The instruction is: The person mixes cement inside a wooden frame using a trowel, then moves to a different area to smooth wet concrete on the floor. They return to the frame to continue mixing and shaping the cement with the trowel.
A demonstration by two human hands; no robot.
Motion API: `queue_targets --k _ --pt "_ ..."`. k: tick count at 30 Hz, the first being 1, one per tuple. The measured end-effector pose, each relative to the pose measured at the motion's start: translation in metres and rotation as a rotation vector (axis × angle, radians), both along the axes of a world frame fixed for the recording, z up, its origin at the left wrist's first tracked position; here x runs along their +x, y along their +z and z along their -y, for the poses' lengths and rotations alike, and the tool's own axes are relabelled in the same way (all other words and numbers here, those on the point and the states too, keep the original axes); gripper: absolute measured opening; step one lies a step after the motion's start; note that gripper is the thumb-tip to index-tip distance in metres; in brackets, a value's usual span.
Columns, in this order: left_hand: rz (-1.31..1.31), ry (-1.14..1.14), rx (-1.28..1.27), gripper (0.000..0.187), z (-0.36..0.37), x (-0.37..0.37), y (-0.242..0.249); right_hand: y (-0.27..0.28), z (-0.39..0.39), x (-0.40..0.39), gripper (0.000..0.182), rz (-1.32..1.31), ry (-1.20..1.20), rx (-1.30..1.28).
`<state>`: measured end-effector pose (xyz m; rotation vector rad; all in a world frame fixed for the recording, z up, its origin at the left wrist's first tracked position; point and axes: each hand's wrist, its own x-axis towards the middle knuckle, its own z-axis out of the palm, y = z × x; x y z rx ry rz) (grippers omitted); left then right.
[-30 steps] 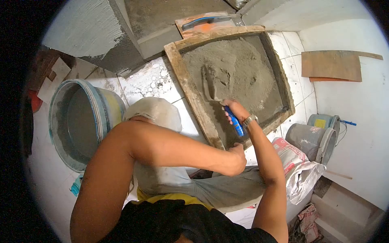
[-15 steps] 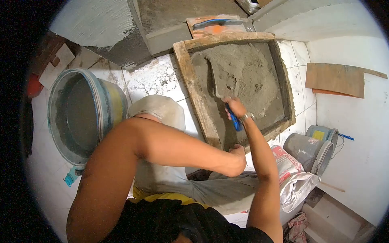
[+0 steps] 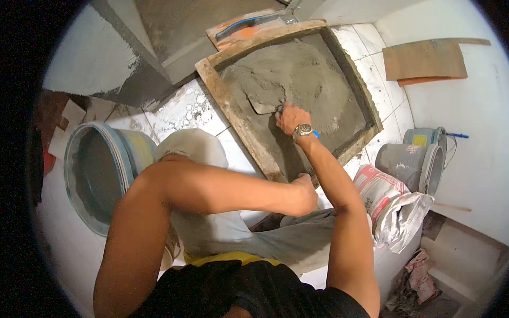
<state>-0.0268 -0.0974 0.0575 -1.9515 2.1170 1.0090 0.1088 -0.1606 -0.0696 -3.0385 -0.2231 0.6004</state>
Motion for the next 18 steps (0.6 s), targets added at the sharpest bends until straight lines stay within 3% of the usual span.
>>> queue_targets --k 6,9,10,11,13,14,17,18 --pt "0.010 -0.013 -0.047 0.026 -0.015 0.007 0.013 0.050 0.030 -0.030 0.038 0.064 -0.136 0.033" --pt "-0.009 0.009 -0.107 0.019 -0.016 0.004 0.010 0.037 0.068 -0.027 0.037 0.077 -0.317 0.096" --pt "-0.018 0.015 -0.106 0.019 -0.014 0.003 0.007 0.022 0.088 -0.022 0.037 0.068 -0.364 0.271" --pt "-0.027 0.028 -0.103 0.018 -0.014 0.002 0.005 0.028 0.088 -0.025 0.037 0.069 -0.368 0.275" --pt "-0.008 0.018 -0.101 0.018 -0.012 0.001 0.004 0.048 0.077 -0.032 0.037 -0.242 -1.071 0.940" --pt "0.010 0.011 -0.107 0.018 -0.011 0.002 0.004 0.044 0.075 -0.037 0.035 -0.230 -1.176 1.071" --pt "-0.012 0.034 -0.117 0.018 -0.010 0.007 0.008 0.045 0.072 -0.048 0.033 -0.299 -1.015 1.005" --pt "-0.016 0.047 -0.116 0.018 -0.010 0.007 0.008 0.043 0.076 -0.048 0.033 -0.353 -0.849 0.874"
